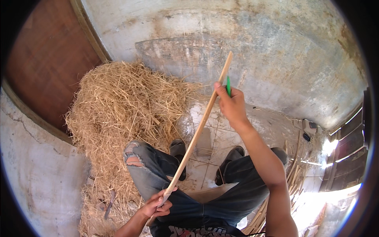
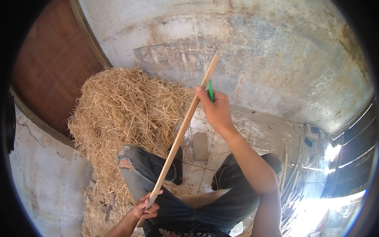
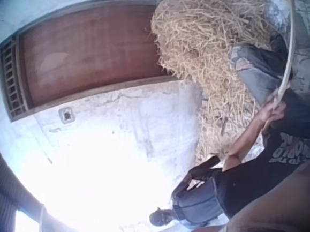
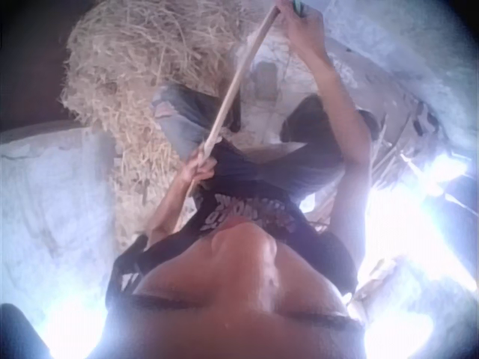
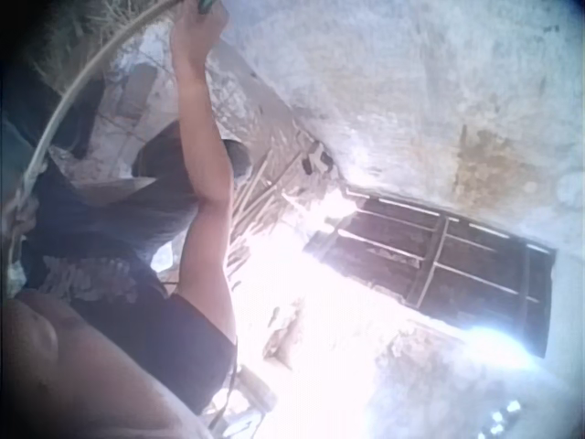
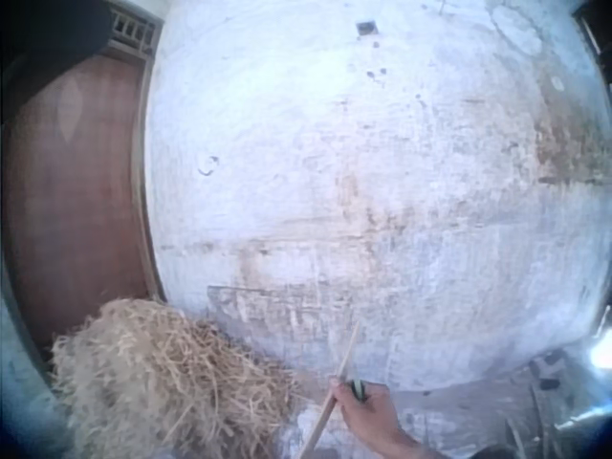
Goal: The person whittles a long wooden stick using a small green-handled knife, shaving off thin layers of wood while sitting on the floor.
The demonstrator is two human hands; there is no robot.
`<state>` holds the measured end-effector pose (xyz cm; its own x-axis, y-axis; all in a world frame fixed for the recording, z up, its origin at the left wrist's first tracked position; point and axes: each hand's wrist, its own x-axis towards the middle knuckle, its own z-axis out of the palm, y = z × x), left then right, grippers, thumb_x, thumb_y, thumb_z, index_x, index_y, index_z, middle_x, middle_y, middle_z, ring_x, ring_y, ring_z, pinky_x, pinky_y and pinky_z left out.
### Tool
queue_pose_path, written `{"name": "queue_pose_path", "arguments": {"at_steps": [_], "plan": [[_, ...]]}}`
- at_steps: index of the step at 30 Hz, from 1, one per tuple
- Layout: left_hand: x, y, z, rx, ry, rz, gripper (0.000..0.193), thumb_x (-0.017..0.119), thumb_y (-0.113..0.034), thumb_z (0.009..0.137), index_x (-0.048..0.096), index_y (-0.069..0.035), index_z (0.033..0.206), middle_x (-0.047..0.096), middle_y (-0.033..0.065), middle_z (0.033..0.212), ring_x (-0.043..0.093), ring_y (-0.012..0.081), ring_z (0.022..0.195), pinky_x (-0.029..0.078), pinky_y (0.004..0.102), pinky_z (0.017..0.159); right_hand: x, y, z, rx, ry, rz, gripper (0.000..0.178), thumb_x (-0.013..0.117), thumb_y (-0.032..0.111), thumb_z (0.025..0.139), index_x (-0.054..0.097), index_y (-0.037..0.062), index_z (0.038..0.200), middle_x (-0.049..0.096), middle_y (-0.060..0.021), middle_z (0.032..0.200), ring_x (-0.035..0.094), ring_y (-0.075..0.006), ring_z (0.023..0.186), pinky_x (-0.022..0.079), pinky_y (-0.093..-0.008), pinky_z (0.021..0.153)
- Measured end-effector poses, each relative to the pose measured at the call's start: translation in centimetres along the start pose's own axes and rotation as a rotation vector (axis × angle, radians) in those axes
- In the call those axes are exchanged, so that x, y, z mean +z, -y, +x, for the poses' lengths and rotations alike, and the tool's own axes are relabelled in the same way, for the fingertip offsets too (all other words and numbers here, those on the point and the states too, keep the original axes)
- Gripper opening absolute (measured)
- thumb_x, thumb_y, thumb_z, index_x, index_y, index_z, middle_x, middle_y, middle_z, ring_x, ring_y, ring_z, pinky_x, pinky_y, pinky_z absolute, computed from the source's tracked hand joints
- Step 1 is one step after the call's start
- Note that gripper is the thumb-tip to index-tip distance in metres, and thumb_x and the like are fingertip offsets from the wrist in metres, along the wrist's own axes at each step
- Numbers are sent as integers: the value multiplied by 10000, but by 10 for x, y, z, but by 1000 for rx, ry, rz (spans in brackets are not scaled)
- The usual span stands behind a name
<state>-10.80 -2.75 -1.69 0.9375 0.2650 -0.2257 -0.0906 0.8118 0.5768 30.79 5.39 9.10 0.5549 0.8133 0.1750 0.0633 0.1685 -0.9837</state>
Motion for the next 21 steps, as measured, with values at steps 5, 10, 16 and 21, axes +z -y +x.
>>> {"name": "queue_pose_path", "arguments": {"at_steps": [5, 10, 16, 21], "plan": [[7, 0, 2, 109, 11, 219, 671, 549, -391, 1070, 274, -125, 1622, 454, 41, 679, 357, 63, 435, 286, 198, 409, -8, -1, 4, 13, 30, 0, 475, 730, 478, 963, 677, 44, 777, 438, 75, 574, 379, -35, 518, 281, -268, 471], [16, -16, 24, 239, -137, 530, 578, 459, -284, 1116, 256, -106, 1628, 603, 82, 962, 429, 67, 517, 352, 197, 459, 10, -2, -18, -110, 158, -223, 459, 757, 482, 936, 686, 45, 811, 477, 47, 579, 427, -66, 516, 327, -286, 480], [36, -42, 59, 413, -210, 584, 598, 420, -286, 1124, 173, -150, 1652, 570, 69, 916, 382, 59, 476, 315, 194, 417, 40, 6, -77, -354, 424, -466, 470, 655, 498, 985, 703, 39, 898, 591, -93, 584, 615, -235, 519, 443, -411, 494], [42, -51, 77, 422, -317, 497, 577, 447, -288, 1118, 231, -156, 1636, 556, 54, 897, 381, 52, 466, 304, 190, 406, 53, 7, -114, -319, 727, -699, 521, 574, 522, 1016, 647, 49, 810, 596, -193, 583, 632, -412, 563, 479, -487, 520]]}}
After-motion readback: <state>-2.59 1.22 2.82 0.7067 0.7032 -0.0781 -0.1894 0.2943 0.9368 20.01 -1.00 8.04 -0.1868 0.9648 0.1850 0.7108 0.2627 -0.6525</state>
